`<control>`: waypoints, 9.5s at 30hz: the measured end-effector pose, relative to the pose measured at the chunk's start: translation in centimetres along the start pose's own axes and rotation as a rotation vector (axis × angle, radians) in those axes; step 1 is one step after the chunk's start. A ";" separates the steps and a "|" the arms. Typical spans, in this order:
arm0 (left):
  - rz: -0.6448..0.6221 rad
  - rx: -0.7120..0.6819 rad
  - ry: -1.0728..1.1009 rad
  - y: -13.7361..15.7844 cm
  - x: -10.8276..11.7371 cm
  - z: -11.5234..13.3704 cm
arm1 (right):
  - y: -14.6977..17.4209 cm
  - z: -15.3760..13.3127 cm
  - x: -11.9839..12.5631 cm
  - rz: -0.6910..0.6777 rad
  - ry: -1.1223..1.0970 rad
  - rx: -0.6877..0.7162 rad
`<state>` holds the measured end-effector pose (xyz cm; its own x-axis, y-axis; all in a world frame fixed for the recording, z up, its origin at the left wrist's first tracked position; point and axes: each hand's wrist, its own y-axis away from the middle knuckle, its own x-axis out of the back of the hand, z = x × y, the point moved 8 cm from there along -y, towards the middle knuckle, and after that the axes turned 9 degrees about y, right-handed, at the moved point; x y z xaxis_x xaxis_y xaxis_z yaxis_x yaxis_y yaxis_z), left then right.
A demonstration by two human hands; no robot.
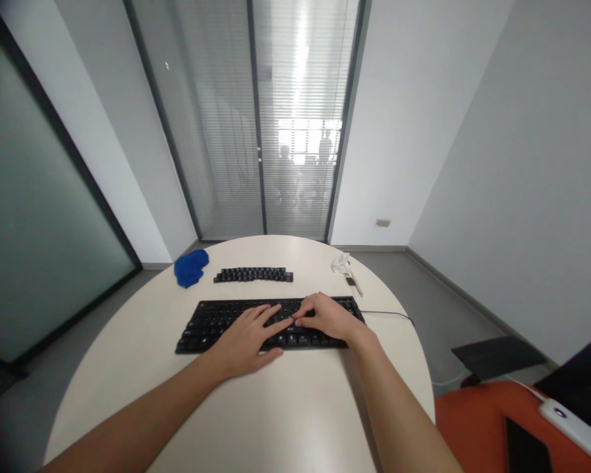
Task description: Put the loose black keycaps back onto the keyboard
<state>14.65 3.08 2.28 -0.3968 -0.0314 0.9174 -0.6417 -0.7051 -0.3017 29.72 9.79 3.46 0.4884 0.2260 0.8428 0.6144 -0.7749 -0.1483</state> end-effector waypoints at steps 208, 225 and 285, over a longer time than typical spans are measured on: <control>-0.067 -0.020 0.055 0.6 -0.2 -0.9 | -1.4 -0.7 0.7 0.152 -0.032 -0.078; -0.067 -0.011 0.070 0.6 -0.4 -1.1 | -0.9 -0.3 -0.4 0.031 0.057 -0.087; -0.064 -0.017 0.068 0.8 -0.3 -1.2 | -2.2 0.1 -0.9 -0.023 0.124 -0.168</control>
<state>13.50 3.36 1.47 -0.3978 0.0613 0.9154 -0.6780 -0.6919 -0.2483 28.01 11.33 2.98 0.3894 0.1785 0.9036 0.5078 -0.8601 -0.0489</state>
